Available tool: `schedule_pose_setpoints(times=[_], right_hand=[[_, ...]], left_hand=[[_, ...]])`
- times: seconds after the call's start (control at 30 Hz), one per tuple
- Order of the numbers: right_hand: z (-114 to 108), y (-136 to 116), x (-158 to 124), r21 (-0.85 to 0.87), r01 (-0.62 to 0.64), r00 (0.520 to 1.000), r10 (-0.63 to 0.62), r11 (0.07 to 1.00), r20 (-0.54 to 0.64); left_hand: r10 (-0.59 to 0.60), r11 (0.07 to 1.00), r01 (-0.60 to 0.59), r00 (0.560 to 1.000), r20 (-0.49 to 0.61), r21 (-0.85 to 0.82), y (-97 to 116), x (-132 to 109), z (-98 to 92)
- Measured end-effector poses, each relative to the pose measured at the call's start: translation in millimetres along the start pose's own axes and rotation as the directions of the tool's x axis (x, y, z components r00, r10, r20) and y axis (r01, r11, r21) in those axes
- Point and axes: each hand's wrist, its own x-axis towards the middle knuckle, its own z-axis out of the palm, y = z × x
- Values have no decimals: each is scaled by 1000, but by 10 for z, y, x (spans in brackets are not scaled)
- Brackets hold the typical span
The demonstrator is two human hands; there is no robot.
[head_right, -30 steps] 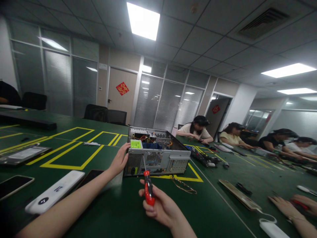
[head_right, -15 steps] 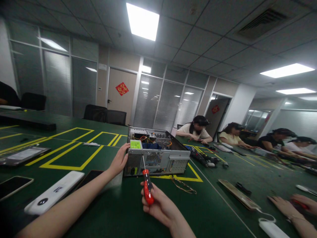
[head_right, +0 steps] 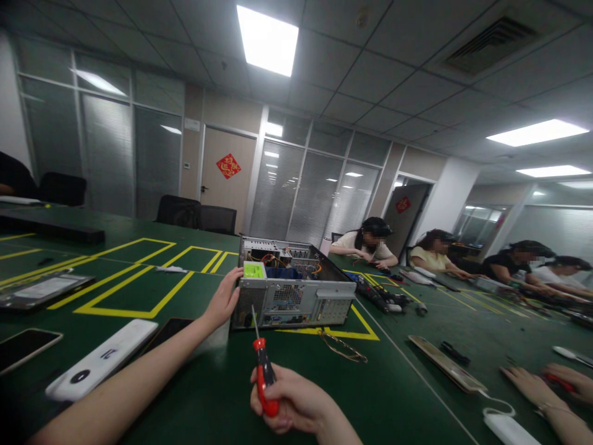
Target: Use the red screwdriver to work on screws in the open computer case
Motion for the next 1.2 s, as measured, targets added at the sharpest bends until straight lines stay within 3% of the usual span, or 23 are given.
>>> schedule_pose_setpoints(times=[0.17, 0.33, 1.2], right_hand=[[-12, 180, 194, -23, -171, 973, 165, 985, -160], [-24, 281, 306, -66, -229, 944, 205, 971, -260], [-30, 286, 342, -77, -205, 948, 178, 976, -264]], left_hand=[[-4, 1000, 4, 1000, 1, -4, 18, 5, -11], [-5, 1000, 6, 1000, 4, -9, 23, 2, -13], [-16, 1000, 16, 1000, 4, -13, 17, 0, -5]])
